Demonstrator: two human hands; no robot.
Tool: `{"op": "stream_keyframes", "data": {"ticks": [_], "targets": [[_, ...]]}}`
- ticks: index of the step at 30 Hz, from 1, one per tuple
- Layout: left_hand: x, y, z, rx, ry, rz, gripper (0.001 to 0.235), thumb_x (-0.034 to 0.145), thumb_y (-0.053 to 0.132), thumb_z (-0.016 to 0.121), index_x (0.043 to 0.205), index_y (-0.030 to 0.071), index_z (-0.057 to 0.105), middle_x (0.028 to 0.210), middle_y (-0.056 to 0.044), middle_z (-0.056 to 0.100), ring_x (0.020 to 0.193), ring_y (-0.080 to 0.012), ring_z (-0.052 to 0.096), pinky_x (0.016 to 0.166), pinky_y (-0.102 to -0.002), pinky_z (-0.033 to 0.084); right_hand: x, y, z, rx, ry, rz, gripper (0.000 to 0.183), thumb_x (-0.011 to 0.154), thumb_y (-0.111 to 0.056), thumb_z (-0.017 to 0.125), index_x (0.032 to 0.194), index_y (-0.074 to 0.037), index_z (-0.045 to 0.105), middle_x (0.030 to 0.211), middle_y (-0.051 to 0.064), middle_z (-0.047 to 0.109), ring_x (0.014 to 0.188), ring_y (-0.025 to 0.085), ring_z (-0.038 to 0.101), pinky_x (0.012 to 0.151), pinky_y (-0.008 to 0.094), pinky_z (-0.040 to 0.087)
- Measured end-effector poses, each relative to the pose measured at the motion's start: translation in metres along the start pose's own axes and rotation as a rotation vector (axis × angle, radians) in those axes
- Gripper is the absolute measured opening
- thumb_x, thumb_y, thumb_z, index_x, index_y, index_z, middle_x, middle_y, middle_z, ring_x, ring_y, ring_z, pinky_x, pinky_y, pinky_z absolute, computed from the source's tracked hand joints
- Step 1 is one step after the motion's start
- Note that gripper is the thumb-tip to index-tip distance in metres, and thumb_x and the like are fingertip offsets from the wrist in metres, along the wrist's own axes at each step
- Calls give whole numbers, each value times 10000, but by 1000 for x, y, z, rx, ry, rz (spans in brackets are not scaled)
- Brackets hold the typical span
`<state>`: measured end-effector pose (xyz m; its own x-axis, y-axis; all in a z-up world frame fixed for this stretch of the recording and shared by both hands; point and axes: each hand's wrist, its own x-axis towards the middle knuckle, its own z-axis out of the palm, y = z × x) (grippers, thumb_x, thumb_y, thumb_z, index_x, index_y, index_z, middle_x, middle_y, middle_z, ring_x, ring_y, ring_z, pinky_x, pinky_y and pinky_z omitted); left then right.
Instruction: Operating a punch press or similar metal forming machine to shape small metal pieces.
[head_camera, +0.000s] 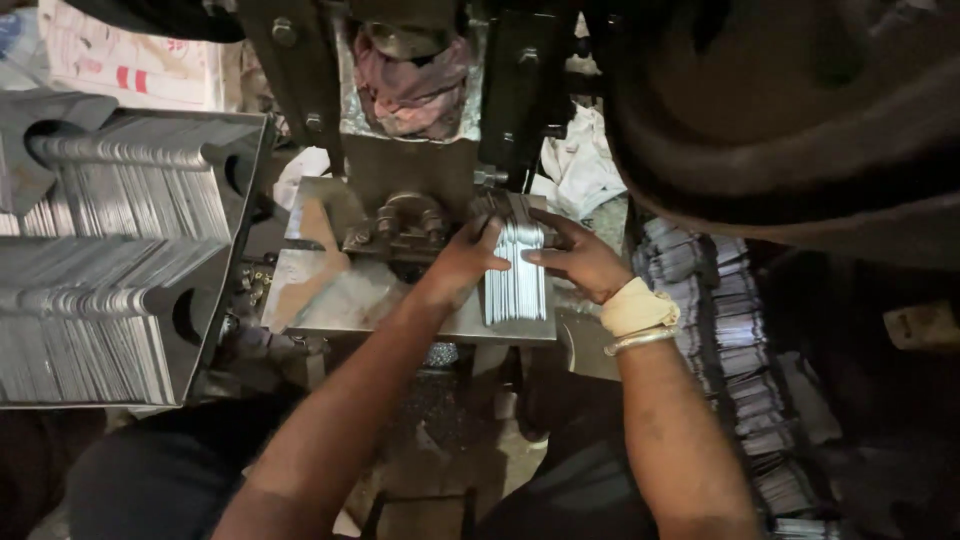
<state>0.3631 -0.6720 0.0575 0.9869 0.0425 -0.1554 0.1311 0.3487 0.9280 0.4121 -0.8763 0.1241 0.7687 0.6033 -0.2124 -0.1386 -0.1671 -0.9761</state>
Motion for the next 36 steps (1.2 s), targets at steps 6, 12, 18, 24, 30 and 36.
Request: {"op": "stream_keyframes", "data": {"ticks": [6,12,18,24,30,36], "targets": [[3,-2,3,-86,21,-2,489,996,202,601,1404,-58,533,1088,-124,686,842,-165,693,668,-297,576,16,4,1,-72,118,46,693,810,-134,814,1458,-64,580,1350,143,662,1149,219,639,952,359,531],[13,-16,5,-31,109,16,429,985,191,645,1309,-84,587,1015,-128,708,827,-201,707,671,-315,575,27,15,-9,-111,86,-11,677,777,-103,842,1403,-46,592,1195,123,711,1066,230,665,895,356,555],[6,-12,-3,-93,-24,67,466,887,61,695,1315,-69,567,1055,-105,687,925,-187,694,767,-342,561,27,13,-4,-108,121,39,624,811,-109,836,1384,-9,609,1223,139,717,1085,240,684,920,355,565],[12,-17,-6,1,10,3,864,799,-12,818,1512,-44,333,1427,-68,539,1301,-142,525,1046,-271,416,22,11,8,-4,-23,-97,685,758,-16,800,1393,-48,548,1263,94,677,1132,203,657,946,321,551],[5,-12,-2,-193,46,-6,782,833,86,731,1529,-86,421,1399,-154,601,1238,-216,592,1001,-317,488,30,14,13,19,52,-44,623,769,-18,814,1349,-6,590,1196,137,704,1074,220,678,934,329,561],[14,-27,-12,-70,13,-33,913,768,-8,748,1572,-33,314,1539,-52,394,1383,-193,482,1089,-308,436,40,17,5,15,36,-1,602,787,-37,814,1348,29,607,1200,146,706,1057,199,675,924,323,553]]}}
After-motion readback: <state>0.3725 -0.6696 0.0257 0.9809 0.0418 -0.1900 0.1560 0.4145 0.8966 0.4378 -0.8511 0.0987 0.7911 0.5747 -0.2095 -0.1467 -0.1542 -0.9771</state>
